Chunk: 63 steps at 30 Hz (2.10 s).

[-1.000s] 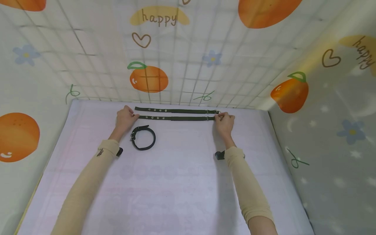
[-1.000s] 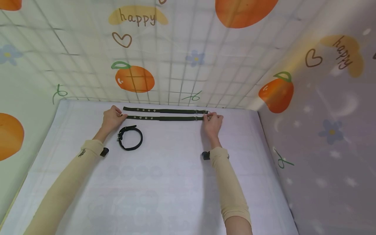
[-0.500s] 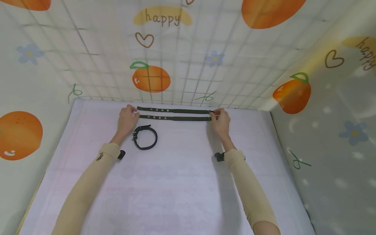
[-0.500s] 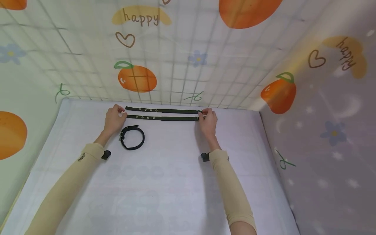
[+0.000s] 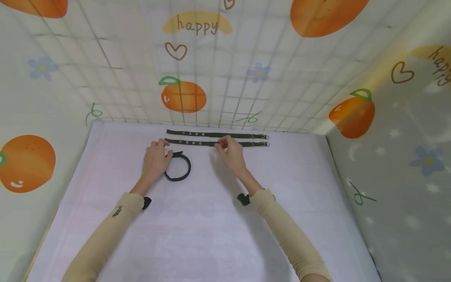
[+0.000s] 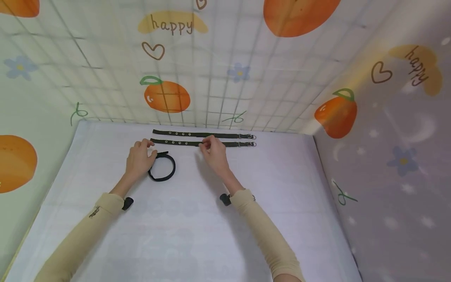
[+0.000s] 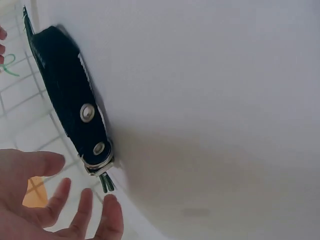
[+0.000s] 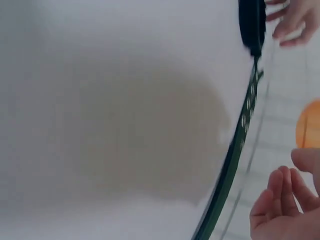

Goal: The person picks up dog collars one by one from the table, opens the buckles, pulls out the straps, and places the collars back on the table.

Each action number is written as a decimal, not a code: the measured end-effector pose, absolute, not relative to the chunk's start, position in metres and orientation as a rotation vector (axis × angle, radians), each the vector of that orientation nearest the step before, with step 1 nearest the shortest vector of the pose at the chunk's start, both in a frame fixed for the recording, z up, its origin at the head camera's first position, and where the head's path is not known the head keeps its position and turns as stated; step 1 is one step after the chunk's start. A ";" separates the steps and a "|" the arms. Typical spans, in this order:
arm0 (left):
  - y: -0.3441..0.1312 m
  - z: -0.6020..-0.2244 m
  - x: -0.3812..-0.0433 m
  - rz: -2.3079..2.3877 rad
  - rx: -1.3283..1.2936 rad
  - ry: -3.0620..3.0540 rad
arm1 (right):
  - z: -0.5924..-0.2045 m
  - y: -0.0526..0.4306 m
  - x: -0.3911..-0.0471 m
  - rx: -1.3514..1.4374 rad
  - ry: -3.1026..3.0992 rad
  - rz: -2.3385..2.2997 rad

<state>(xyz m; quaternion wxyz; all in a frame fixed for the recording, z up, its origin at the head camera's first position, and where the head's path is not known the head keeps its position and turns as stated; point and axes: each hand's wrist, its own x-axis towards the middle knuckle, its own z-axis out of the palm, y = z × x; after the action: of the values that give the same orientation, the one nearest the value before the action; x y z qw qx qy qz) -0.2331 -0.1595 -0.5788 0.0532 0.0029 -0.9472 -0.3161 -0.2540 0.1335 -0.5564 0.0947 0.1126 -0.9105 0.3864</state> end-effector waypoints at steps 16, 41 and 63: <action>-0.151 -0.585 -0.218 -0.886 -0.033 -2.988 | -0.584 0.079 -0.218 0.622 -3.053 0.941; -0.109 -0.541 -0.142 -1.048 -0.123 -2.621 | -0.537 0.100 -0.164 0.492 -2.833 1.176; -0.078 -0.547 -0.026 -1.147 -0.364 -2.302 | -0.523 0.150 -0.033 0.507 -2.673 1.465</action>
<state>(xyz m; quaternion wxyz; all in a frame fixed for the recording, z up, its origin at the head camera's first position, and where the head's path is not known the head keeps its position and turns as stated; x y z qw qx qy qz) -0.0263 -0.0785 -0.5471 0.2686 -0.1348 -0.8537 -0.4254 -0.0332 0.1502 -0.5232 0.0257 0.1640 -0.8648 0.4739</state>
